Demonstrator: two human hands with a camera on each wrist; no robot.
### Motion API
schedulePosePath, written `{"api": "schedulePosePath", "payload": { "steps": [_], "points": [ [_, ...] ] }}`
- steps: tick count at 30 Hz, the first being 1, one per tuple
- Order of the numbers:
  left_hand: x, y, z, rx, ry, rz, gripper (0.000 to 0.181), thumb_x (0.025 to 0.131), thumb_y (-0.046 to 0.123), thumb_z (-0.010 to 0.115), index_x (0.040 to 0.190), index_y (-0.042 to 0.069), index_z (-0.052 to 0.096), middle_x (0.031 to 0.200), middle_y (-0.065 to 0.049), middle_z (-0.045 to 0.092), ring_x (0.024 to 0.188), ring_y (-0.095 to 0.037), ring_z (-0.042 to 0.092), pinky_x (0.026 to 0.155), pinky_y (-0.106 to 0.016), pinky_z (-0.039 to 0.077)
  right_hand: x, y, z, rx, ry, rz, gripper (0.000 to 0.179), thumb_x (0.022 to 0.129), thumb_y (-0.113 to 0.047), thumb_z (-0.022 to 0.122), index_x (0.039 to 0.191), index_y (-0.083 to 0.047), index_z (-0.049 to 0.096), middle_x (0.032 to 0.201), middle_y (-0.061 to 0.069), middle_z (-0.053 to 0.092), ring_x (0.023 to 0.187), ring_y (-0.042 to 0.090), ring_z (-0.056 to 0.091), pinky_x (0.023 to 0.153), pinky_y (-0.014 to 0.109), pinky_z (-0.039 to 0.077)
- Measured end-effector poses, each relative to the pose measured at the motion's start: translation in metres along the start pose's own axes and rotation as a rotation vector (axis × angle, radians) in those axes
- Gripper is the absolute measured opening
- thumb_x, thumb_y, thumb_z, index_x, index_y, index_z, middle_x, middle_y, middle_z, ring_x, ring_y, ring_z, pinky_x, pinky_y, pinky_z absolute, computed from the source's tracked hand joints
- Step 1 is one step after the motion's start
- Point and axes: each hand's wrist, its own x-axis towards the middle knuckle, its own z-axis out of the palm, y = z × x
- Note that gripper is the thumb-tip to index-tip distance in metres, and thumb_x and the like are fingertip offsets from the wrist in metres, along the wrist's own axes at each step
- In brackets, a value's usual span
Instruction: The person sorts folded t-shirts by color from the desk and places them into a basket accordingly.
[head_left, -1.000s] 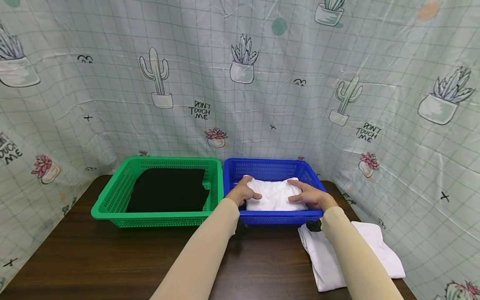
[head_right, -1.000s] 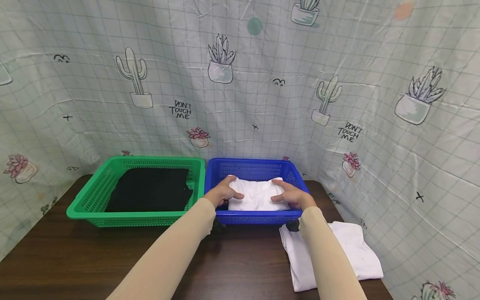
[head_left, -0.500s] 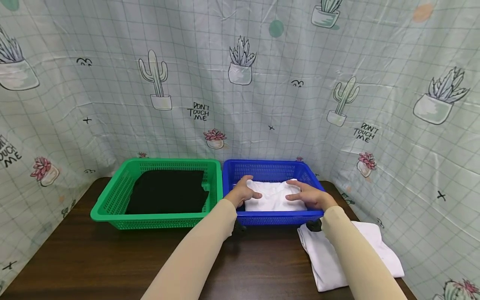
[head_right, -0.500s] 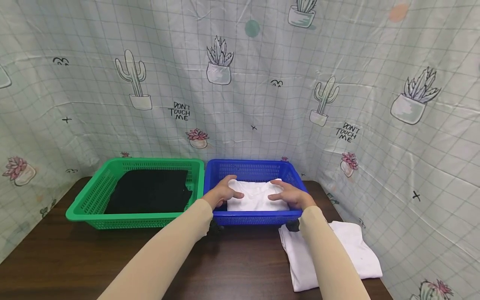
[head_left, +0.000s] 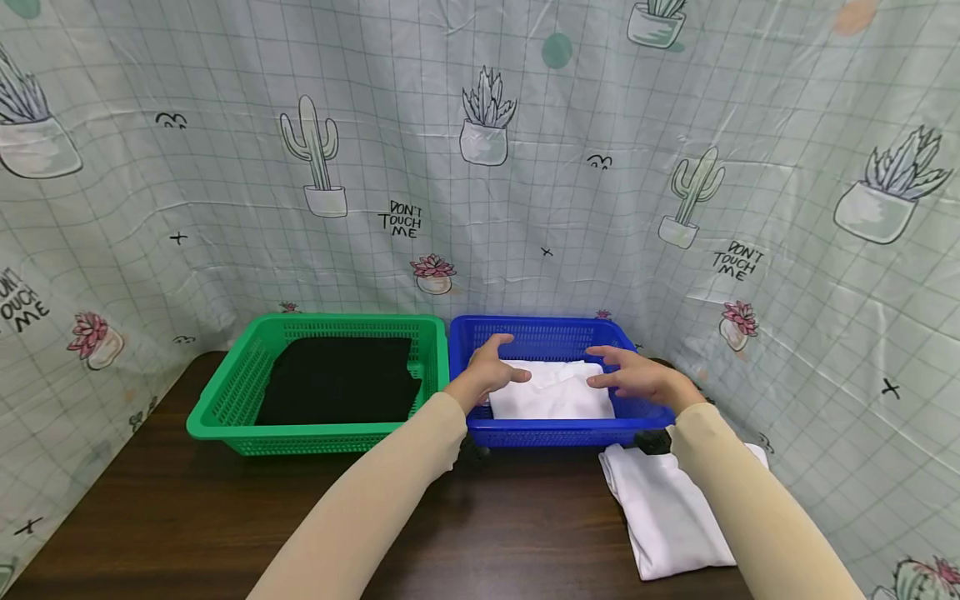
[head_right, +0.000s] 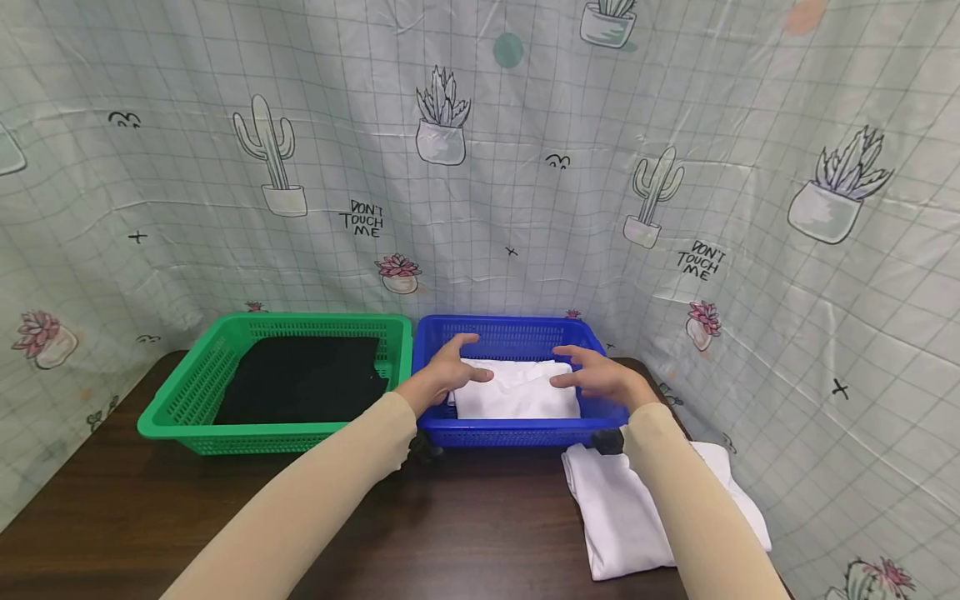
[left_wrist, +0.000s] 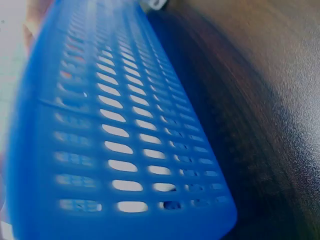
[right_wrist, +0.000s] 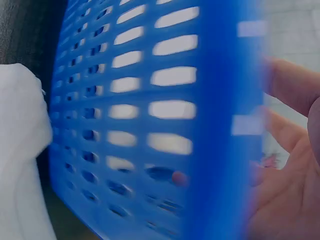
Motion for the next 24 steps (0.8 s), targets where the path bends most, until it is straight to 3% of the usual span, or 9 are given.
{"api": "schedulePosePath", "payload": {
  "steps": [6,15,17,20,24],
  "points": [
    [-0.019,0.01,-0.006,-0.024,-0.058,0.142,0.082,0.093,0.014,0.085,0.163,0.024,0.042,0.171,-0.015,0.034,0.154,-0.042,0.036,0.117,-0.062,0.041,-0.03,-0.009,-0.014,0.009,0.042,-0.115,0.079,0.106,-0.023,0.068,0.168,-0.004,0.023,0.169,0.035,0.017,0.15,0.054,0.036,0.117,0.062,0.04],
    [-0.061,0.02,-0.01,-0.068,-0.162,0.289,0.083,0.096,0.011,0.082,0.165,0.024,0.038,0.168,-0.014,0.037,0.151,-0.041,0.041,0.112,-0.059,0.047,-0.093,0.002,-0.031,-0.025,0.128,-0.242,0.07,0.107,-0.017,0.065,0.165,-0.001,0.029,0.163,0.035,0.031,0.139,0.051,0.05,0.102,0.04,0.057],
    [-0.07,0.021,-0.009,-0.079,-0.178,0.318,0.083,0.095,0.011,0.082,0.165,0.023,0.038,0.168,-0.014,0.037,0.151,-0.04,0.042,0.111,-0.058,0.049,-0.106,0.01,-0.033,-0.034,0.141,-0.248,0.069,0.108,-0.016,0.064,0.165,-0.001,0.029,0.162,0.034,0.033,0.136,0.042,0.056,0.099,0.037,0.059],
    [-0.083,0.02,-0.003,-0.097,-0.197,0.356,0.082,0.095,0.011,0.082,0.164,0.023,0.04,0.166,-0.012,0.04,0.15,-0.039,0.044,0.109,-0.056,0.051,-0.123,0.025,-0.036,-0.062,0.165,-0.248,0.067,0.108,-0.015,0.063,0.164,-0.001,0.029,0.161,0.032,0.035,0.129,0.016,0.062,0.094,0.032,0.059],
    [-0.099,0.017,0.01,-0.111,-0.223,0.4,0.08,0.094,0.013,0.084,0.162,0.024,0.044,0.161,-0.011,0.048,0.145,-0.037,0.05,0.112,-0.053,0.05,-0.146,0.048,-0.04,-0.104,0.209,-0.237,0.065,0.108,-0.014,0.063,0.163,0.0,0.032,0.159,0.029,0.039,0.118,-0.007,0.061,0.09,0.03,0.06]
  ]
}}
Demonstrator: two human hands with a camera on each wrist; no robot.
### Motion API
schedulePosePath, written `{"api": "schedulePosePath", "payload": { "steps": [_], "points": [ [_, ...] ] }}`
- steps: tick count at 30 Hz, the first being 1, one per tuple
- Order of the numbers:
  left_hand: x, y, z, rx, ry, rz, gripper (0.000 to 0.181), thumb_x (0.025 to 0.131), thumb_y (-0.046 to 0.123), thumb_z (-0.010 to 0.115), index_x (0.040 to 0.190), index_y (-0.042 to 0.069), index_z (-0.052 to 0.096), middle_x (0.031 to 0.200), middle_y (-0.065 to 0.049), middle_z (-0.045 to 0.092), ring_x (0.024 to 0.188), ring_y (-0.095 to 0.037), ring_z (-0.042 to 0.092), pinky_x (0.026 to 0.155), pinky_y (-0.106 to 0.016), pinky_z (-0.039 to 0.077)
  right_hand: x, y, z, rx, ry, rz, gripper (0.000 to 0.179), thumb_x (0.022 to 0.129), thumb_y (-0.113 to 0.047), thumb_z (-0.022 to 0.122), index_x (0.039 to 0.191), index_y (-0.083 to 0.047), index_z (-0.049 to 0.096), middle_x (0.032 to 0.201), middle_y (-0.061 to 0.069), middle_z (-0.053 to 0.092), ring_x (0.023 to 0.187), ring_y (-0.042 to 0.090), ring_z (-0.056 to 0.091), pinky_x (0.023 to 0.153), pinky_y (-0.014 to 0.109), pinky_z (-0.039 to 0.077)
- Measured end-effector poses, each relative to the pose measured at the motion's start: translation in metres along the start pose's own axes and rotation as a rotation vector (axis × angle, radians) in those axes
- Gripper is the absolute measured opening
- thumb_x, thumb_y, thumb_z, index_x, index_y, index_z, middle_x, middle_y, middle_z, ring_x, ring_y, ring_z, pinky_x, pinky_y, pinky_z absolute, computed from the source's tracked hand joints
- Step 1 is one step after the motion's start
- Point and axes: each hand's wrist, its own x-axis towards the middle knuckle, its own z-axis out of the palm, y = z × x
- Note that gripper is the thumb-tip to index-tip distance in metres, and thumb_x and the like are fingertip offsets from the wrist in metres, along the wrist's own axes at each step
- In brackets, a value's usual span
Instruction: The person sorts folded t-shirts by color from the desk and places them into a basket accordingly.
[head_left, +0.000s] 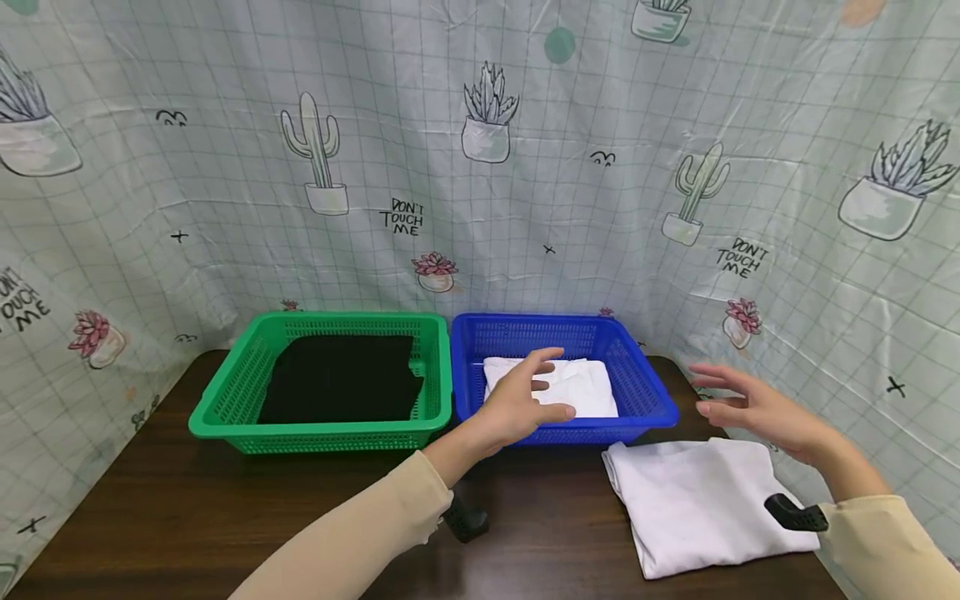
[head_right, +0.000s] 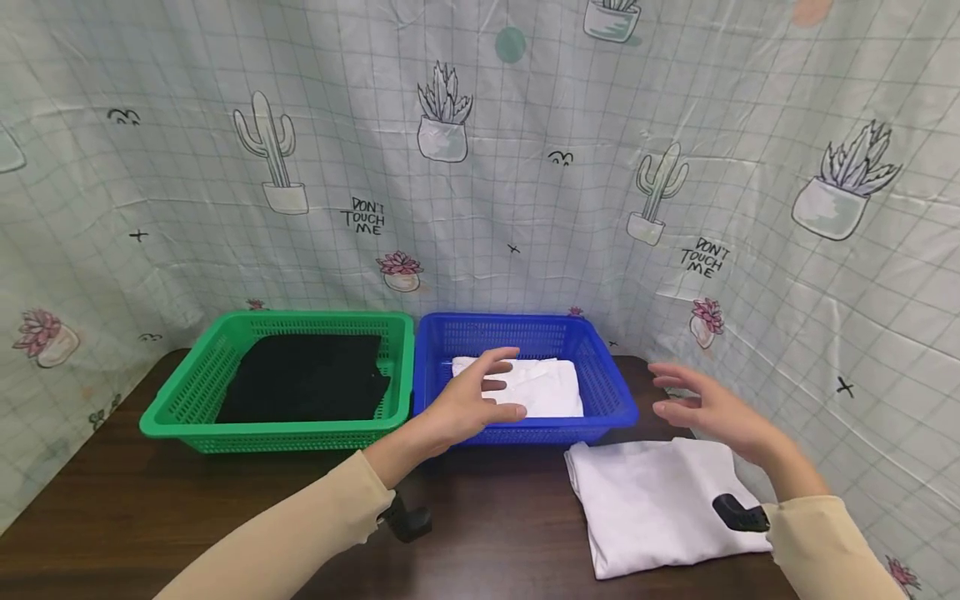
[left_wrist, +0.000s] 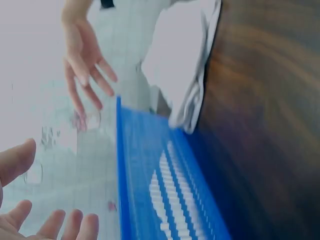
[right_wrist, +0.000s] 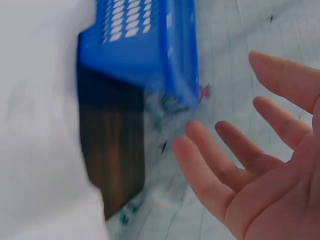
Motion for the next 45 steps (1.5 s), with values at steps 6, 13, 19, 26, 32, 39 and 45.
{"api": "schedulePosePath", "payload": {
  "steps": [6,13,19,26,32,39,45],
  "points": [
    [-0.016,-0.003,0.026,-0.051,-0.053,0.031,0.078,0.09,0.01,0.086,0.158,0.023,0.049,0.153,-0.011,0.056,0.137,-0.034,0.058,0.112,-0.047,0.05,-0.026,0.028,-0.005,-0.145,0.047,0.055,0.066,0.106,-0.018,0.068,0.16,0.003,0.037,0.153,0.034,0.047,0.112,0.0,0.066,0.085,0.026,0.059],
    [-0.026,-0.022,0.058,-0.037,-0.077,-0.024,0.077,0.087,0.01,0.089,0.153,0.025,0.054,0.145,-0.009,0.061,0.128,-0.027,0.064,0.105,-0.04,0.055,-0.044,0.06,-0.003,-0.214,0.063,0.119,0.067,0.103,-0.017,0.071,0.154,0.011,0.039,0.149,0.042,0.046,0.11,0.02,0.07,0.079,0.03,0.06],
    [-0.028,-0.041,0.087,-0.06,-0.027,-0.086,0.078,0.082,0.007,0.091,0.151,0.022,0.057,0.138,-0.006,0.063,0.118,-0.024,0.067,0.094,-0.034,0.058,-0.058,0.081,-0.003,-0.256,0.052,0.14,0.068,0.101,-0.015,0.073,0.151,0.017,0.039,0.143,0.047,0.047,0.116,0.059,0.062,0.077,0.025,0.056],
    [-0.028,-0.059,0.112,-0.134,0.003,-0.183,0.08,0.08,0.001,0.091,0.149,0.021,0.057,0.138,-0.015,0.061,0.112,-0.027,0.067,0.081,-0.04,0.062,-0.067,0.097,0.006,-0.271,0.042,0.155,0.067,0.099,-0.016,0.075,0.147,0.018,0.043,0.14,0.049,0.047,0.113,0.058,0.063,0.078,0.024,0.055],
    [-0.029,-0.07,0.126,-0.185,0.005,-0.233,0.083,0.078,-0.005,0.09,0.148,0.024,0.056,0.136,-0.016,0.061,0.105,-0.025,0.068,0.075,-0.042,0.062,-0.071,0.102,0.011,-0.355,0.042,0.188,0.068,0.097,-0.02,0.078,0.146,0.015,0.046,0.13,0.047,0.056,0.116,0.056,0.061,0.077,0.03,0.052],
    [-0.026,-0.066,0.13,-0.182,-0.013,-0.245,0.082,0.079,-0.002,0.09,0.149,0.023,0.057,0.133,-0.013,0.062,0.105,-0.024,0.07,0.078,-0.041,0.062,-0.075,0.1,0.019,-0.406,0.064,0.223,0.073,0.096,-0.021,0.079,0.149,0.014,0.044,0.131,0.047,0.056,0.117,0.058,0.059,0.079,0.037,0.052],
    [-0.023,-0.062,0.135,-0.189,-0.021,-0.276,0.081,0.078,-0.004,0.089,0.147,0.025,0.058,0.13,-0.013,0.064,0.108,-0.026,0.072,0.085,-0.042,0.062,-0.073,0.095,0.025,-0.386,0.071,0.239,0.074,0.095,-0.019,0.08,0.15,0.014,0.042,0.128,0.045,0.057,0.115,0.054,0.059,0.082,0.044,0.052]
  ]
}}
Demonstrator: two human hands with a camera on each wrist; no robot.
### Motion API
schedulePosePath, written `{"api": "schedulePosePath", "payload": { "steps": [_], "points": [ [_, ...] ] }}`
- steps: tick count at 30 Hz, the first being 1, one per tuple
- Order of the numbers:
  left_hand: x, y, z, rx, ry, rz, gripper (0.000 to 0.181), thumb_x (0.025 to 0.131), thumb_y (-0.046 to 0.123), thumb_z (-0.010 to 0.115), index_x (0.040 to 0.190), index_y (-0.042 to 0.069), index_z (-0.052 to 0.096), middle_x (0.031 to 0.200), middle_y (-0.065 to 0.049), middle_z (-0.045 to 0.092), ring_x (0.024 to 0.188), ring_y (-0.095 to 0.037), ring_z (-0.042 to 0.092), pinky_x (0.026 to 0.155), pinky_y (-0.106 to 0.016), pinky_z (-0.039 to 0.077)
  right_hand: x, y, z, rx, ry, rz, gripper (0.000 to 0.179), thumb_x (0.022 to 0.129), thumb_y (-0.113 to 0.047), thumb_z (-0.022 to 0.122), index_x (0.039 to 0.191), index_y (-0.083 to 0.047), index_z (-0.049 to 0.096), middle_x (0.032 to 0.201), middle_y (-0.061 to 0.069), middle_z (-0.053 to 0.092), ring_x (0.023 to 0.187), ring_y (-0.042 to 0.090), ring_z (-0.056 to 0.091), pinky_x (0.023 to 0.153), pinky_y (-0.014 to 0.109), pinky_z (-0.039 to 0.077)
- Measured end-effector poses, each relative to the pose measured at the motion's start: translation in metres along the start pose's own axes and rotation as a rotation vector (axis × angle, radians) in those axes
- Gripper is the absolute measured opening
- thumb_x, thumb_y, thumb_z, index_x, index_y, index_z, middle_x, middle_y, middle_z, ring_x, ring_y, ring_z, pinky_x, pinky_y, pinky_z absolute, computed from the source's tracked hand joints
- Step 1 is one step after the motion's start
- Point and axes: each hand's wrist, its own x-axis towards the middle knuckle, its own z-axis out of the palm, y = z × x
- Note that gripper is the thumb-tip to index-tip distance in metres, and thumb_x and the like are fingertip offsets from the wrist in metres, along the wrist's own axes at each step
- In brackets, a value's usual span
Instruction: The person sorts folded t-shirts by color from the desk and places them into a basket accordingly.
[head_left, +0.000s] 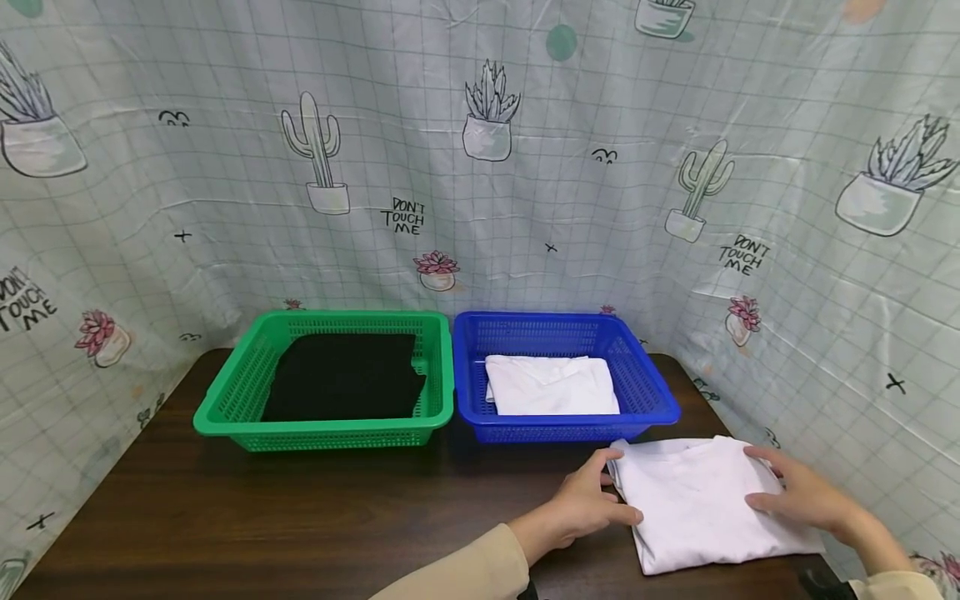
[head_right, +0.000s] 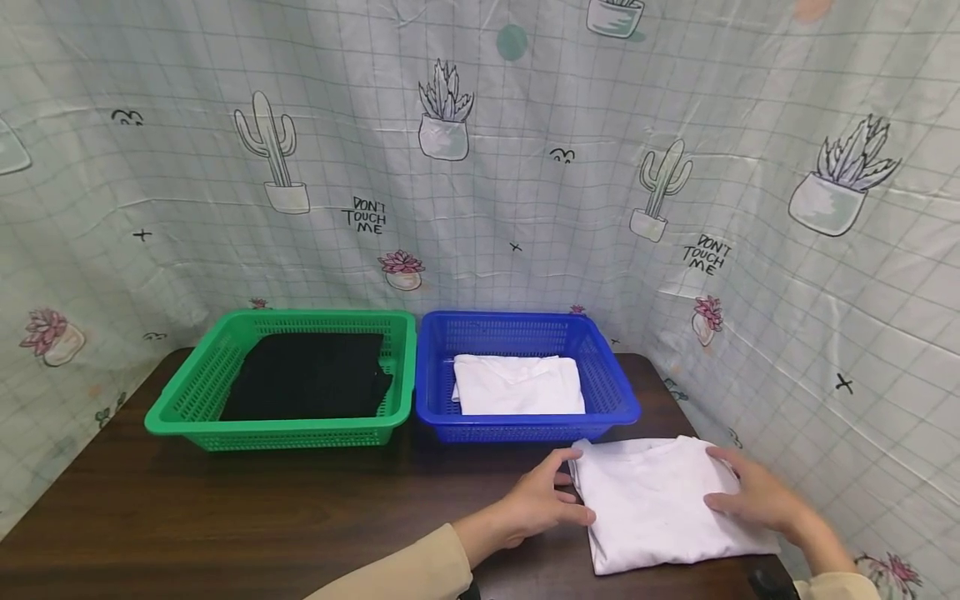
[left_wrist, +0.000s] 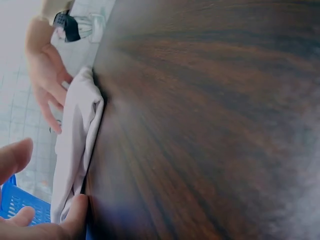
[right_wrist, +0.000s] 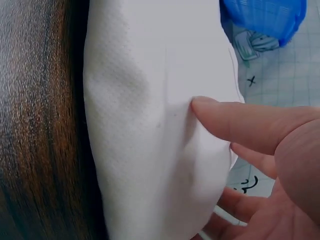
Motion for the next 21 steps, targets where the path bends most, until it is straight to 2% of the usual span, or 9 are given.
{"api": "schedulePosePath", "payload": {
  "steps": [5,9,11,14,16,18,21],
  "points": [
    [0.003,0.003,0.002,0.005,0.023,-0.021,0.077,0.076,-0.005,0.089,0.142,0.023,0.06,0.125,-0.012,0.066,0.108,-0.025,0.068,0.09,-0.042,0.059,0.002,-0.005,-0.001,0.108,-0.078,0.071,0.082,0.1,-0.026,0.076,0.157,0.012,0.031,0.128,0.039,0.056,0.113,0.042,0.059,0.082,0.041,0.051],
    [0.006,0.005,0.004,0.002,0.041,-0.027,0.074,0.075,-0.006,0.09,0.138,0.02,0.063,0.121,-0.009,0.067,0.113,-0.027,0.063,0.094,-0.043,0.058,0.002,-0.004,0.001,0.26,-0.123,0.109,0.083,0.102,-0.025,0.073,0.161,0.008,0.024,0.133,0.039,0.054,0.114,0.036,0.06,0.083,0.04,0.052],
    [0.007,0.006,0.005,0.005,0.05,-0.036,0.072,0.075,-0.005,0.091,0.137,0.019,0.064,0.122,-0.006,0.067,0.115,-0.026,0.063,0.097,-0.044,0.056,0.002,-0.001,0.005,0.39,-0.168,0.109,0.077,0.104,-0.02,0.071,0.164,-0.003,0.026,0.133,0.035,0.055,0.112,0.032,0.061,0.083,0.039,0.054],
    [0.008,0.006,0.005,0.032,0.065,-0.042,0.072,0.076,-0.004,0.091,0.138,0.017,0.064,0.125,-0.007,0.066,0.118,-0.027,0.062,0.1,-0.046,0.055,0.003,0.004,0.01,0.581,-0.26,0.074,0.066,0.107,-0.014,0.064,0.162,-0.032,0.034,0.132,0.027,0.058,0.109,0.028,0.065,0.085,0.042,0.058],
    [0.008,0.005,0.004,0.048,0.082,-0.043,0.072,0.076,-0.004,0.091,0.139,0.016,0.064,0.127,-0.009,0.065,0.121,-0.028,0.061,0.102,-0.046,0.055,0.005,0.004,0.013,0.669,-0.313,0.058,0.063,0.108,-0.011,0.061,0.158,-0.04,0.035,0.129,0.021,0.06,0.109,0.028,0.066,0.087,0.044,0.059],
    [0.009,0.004,0.004,0.058,0.094,-0.037,0.072,0.075,-0.005,0.092,0.139,0.014,0.064,0.129,-0.011,0.064,0.122,-0.029,0.061,0.101,-0.045,0.055,0.005,0.003,0.015,0.703,-0.337,0.045,0.064,0.109,-0.011,0.059,0.163,-0.033,0.031,0.127,0.017,0.062,0.11,0.028,0.067,0.087,0.046,0.06],
    [0.01,0.004,0.003,0.054,0.108,-0.033,0.072,0.074,-0.008,0.091,0.137,0.015,0.064,0.128,-0.012,0.064,0.119,-0.028,0.062,0.097,-0.042,0.057,0.006,-0.001,0.017,0.711,-0.344,0.053,0.07,0.11,-0.012,0.058,0.167,-0.01,0.017,0.126,0.015,0.064,0.111,0.029,0.068,0.089,0.046,0.059]
  ]
}}
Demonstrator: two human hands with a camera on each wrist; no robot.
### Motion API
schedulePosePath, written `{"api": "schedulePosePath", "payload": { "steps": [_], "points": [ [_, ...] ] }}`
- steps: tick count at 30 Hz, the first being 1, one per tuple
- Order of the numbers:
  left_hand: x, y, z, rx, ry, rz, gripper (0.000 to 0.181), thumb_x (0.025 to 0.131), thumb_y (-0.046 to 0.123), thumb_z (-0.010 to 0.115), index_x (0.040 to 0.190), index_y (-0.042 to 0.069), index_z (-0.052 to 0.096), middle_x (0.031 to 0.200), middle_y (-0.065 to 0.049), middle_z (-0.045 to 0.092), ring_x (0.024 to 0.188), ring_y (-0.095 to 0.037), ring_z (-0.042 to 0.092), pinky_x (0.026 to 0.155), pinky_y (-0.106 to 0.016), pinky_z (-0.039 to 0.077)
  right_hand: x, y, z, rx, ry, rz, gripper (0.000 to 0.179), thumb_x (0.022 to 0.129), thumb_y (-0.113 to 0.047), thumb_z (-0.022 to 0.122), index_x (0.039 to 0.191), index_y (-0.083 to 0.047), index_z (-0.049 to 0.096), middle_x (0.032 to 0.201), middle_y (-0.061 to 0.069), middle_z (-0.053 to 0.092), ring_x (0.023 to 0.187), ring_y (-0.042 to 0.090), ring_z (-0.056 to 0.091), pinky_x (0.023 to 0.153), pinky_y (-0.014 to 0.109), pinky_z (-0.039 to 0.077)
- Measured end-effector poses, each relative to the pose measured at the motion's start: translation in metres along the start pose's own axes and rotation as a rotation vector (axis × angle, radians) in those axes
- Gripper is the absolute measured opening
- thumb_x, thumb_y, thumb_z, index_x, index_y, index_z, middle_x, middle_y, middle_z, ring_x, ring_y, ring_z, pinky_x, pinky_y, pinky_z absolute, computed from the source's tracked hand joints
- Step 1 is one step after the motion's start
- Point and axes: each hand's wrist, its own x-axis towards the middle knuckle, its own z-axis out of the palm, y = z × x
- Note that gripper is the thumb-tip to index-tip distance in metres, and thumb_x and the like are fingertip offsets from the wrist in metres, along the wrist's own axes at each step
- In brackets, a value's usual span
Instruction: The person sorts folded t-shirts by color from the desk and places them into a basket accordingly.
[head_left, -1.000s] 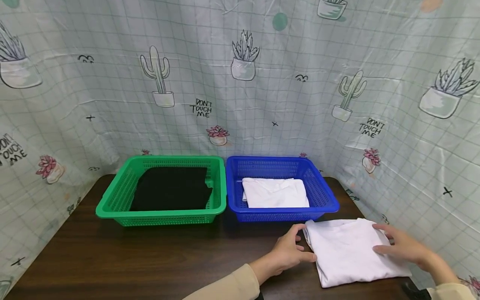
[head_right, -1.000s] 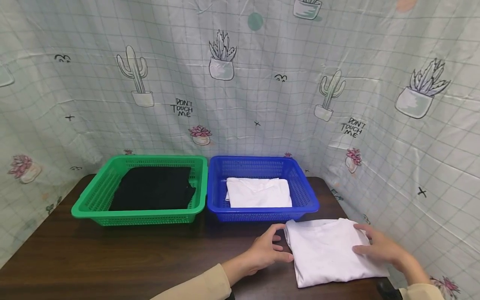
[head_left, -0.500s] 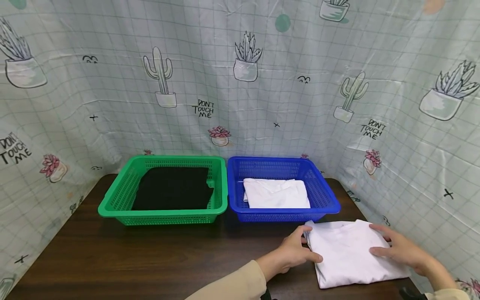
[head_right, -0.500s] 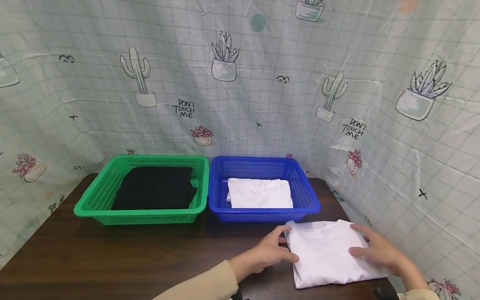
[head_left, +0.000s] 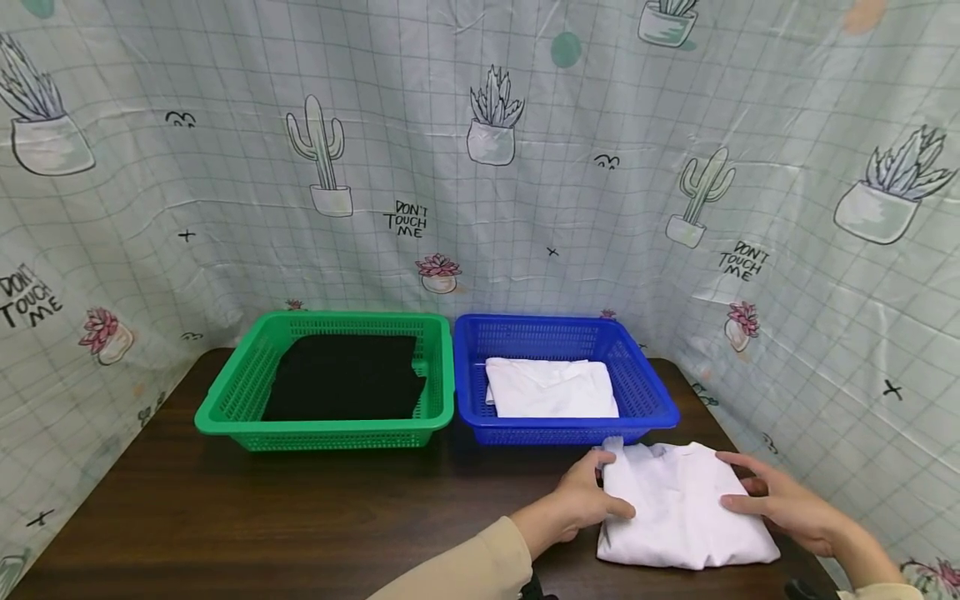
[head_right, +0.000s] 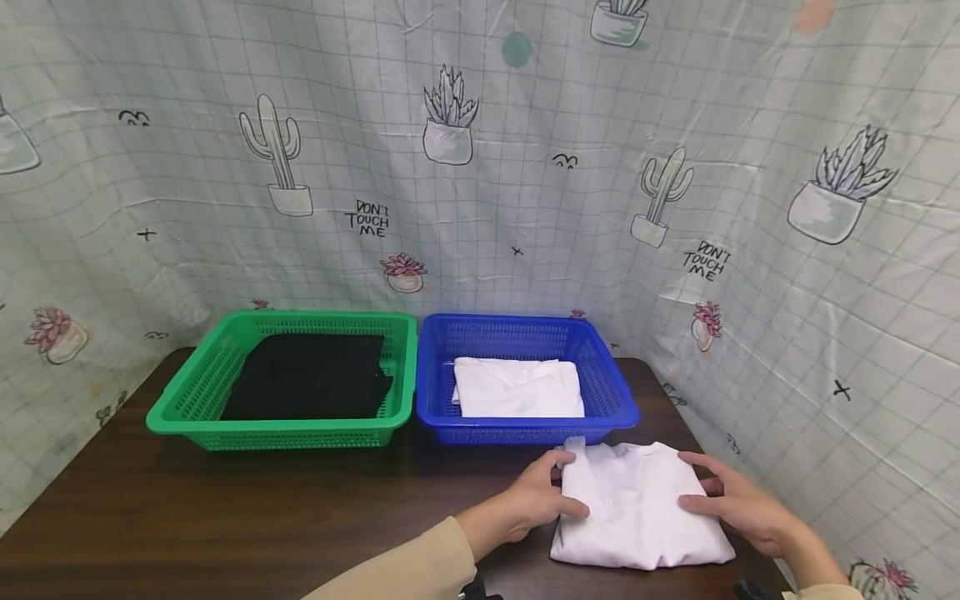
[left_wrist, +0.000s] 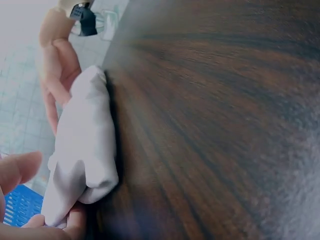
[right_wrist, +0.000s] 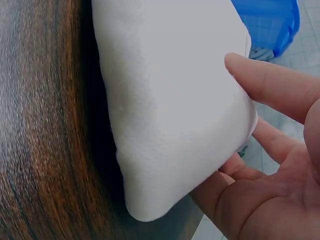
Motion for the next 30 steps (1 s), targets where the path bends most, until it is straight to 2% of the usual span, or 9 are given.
{"api": "schedulePosePath", "payload": {
  "steps": [3,7,10,14,18,21,24,27,30],
  "points": [
    [0.001,0.002,-0.001,-0.042,-0.002,-0.005,0.071,0.073,-0.015,0.087,0.133,0.015,0.065,0.12,-0.011,0.065,0.108,-0.026,0.064,0.089,-0.041,0.06,-0.003,-0.005,0.004,-0.049,0.025,0.003,0.075,0.11,-0.013,0.059,0.165,-0.002,0.01,0.122,0.016,0.065,0.106,0.029,0.069,0.085,0.046,0.061],
    [0.001,0.004,-0.003,-0.076,-0.016,-0.015,0.072,0.072,-0.022,0.082,0.131,0.016,0.065,0.108,-0.01,0.063,0.094,-0.022,0.062,0.08,-0.038,0.059,-0.009,-0.017,0.009,-0.247,0.111,0.019,0.083,0.106,-0.016,0.065,0.162,0.007,0.008,0.104,0.016,0.062,0.089,0.028,0.068,0.071,0.043,0.061],
    [0.001,0.005,-0.006,-0.074,-0.032,-0.022,0.073,0.072,-0.023,0.081,0.132,0.016,0.065,0.101,-0.009,0.061,0.089,-0.02,0.059,0.076,-0.034,0.056,-0.012,-0.024,0.012,-0.334,0.137,0.059,0.089,0.105,-0.018,0.068,0.16,0.012,0.005,0.1,0.018,0.062,0.086,0.028,0.067,0.068,0.044,0.061],
    [0.001,0.005,-0.014,-0.053,-0.074,-0.045,0.072,0.076,-0.019,0.083,0.135,0.017,0.063,0.105,-0.01,0.062,0.092,-0.021,0.06,0.081,-0.036,0.055,-0.015,-0.024,0.012,-0.259,0.108,0.125,0.093,0.107,-0.019,0.064,0.158,0.012,-0.006,0.106,0.023,0.064,0.092,0.032,0.071,0.074,0.052,0.062],
    [0.002,0.007,-0.022,0.011,-0.123,-0.072,0.07,0.078,-0.011,0.086,0.137,0.02,0.063,0.135,-0.01,0.062,0.121,-0.024,0.058,0.105,-0.044,0.05,-0.019,-0.021,0.01,-0.192,0.097,0.197,0.096,0.108,-0.024,0.063,0.16,0.008,-0.012,0.113,0.029,0.061,0.096,0.032,0.071,0.078,0.055,0.062],
    [0.003,0.009,-0.025,0.049,-0.145,-0.079,0.07,0.079,-0.007,0.087,0.137,0.023,0.063,0.15,-0.007,0.055,0.135,-0.025,0.051,0.113,-0.047,0.044,-0.018,-0.022,0.009,-0.148,0.071,0.215,0.097,0.109,-0.025,0.061,0.162,0.003,-0.015,0.125,0.038,0.052,0.102,0.032,0.069,0.082,0.055,0.06],
    [0.003,0.009,-0.027,0.048,-0.161,-0.076,0.068,0.08,-0.006,0.087,0.137,0.023,0.064,0.146,-0.008,0.058,0.126,-0.025,0.057,0.108,-0.044,0.048,-0.017,-0.021,0.005,-0.104,0.016,0.186,0.096,0.11,-0.025,0.057,0.163,-0.002,-0.021,0.132,0.04,0.048,0.108,0.034,0.068,0.085,0.054,0.06],
    [0.003,0.01,-0.027,0.031,-0.171,-0.072,0.066,0.081,-0.007,0.086,0.137,0.021,0.066,0.135,-0.008,0.062,0.112,-0.023,0.061,0.098,-0.041,0.053,-0.016,-0.016,0.002,-0.057,-0.048,0.129,0.091,0.113,-0.023,0.052,0.165,-0.012,-0.022,0.139,0.035,0.049,0.116,0.034,0.066,0.09,0.051,0.059],
    [0.002,0.009,-0.025,0.001,-0.171,-0.08,0.064,0.081,-0.007,0.086,0.137,0.019,0.067,0.121,-0.01,0.065,0.103,-0.022,0.064,0.092,-0.04,0.056,-0.014,-0.009,0.0,-0.003,-0.123,0.061,0.079,0.114,-0.019,0.047,0.17,-0.034,-0.007,0.144,0.026,0.052,0.122,0.03,0.064,0.094,0.048,0.058]
  ]
}}
